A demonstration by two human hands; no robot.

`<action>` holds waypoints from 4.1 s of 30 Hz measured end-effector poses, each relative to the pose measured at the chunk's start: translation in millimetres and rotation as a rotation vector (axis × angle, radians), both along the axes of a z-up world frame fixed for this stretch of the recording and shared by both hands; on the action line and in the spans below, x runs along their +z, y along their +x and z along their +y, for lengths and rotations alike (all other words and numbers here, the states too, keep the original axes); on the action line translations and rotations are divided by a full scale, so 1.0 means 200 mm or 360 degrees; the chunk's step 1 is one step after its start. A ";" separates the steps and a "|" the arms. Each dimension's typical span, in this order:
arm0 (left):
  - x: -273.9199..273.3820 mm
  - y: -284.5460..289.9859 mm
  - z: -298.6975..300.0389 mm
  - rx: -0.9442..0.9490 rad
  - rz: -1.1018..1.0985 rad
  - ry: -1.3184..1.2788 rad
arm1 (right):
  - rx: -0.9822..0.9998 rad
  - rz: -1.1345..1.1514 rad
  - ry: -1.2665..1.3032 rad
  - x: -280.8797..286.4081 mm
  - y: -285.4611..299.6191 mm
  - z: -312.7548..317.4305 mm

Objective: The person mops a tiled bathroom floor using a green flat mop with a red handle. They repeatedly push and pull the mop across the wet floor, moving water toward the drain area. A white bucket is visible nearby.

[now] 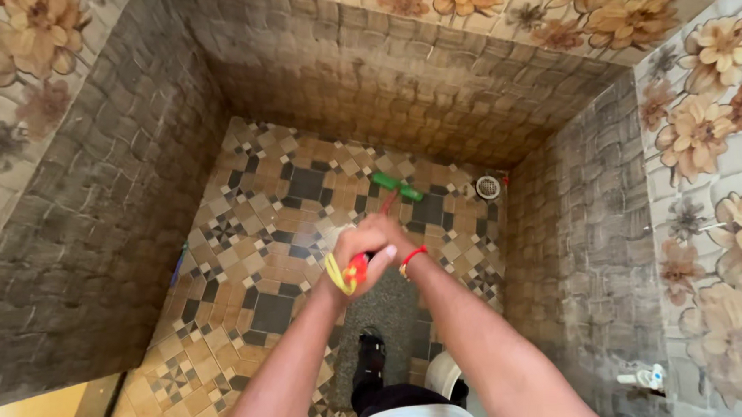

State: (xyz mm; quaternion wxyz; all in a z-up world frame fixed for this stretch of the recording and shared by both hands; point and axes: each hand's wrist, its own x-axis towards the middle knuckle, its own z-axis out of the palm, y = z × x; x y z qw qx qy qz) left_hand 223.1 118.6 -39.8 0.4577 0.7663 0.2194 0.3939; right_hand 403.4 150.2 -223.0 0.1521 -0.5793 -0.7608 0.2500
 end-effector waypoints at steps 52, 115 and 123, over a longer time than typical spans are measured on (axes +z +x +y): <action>-0.03 -1.76 -0.33 0.0335 0.2824 -0.0026 | 0.0310 0.0458 -0.0042 0.21 -1.77 -0.52; 0.24 -2.66 -0.57 0.0407 0.2993 -0.0336 | 0.0784 0.0225 -0.0160 0.55 -2.79 -0.66; 0.17 -2.49 -0.50 0.0445 0.2879 -0.0359 | 0.0740 0.0207 -0.0292 0.61 -2.62 -0.60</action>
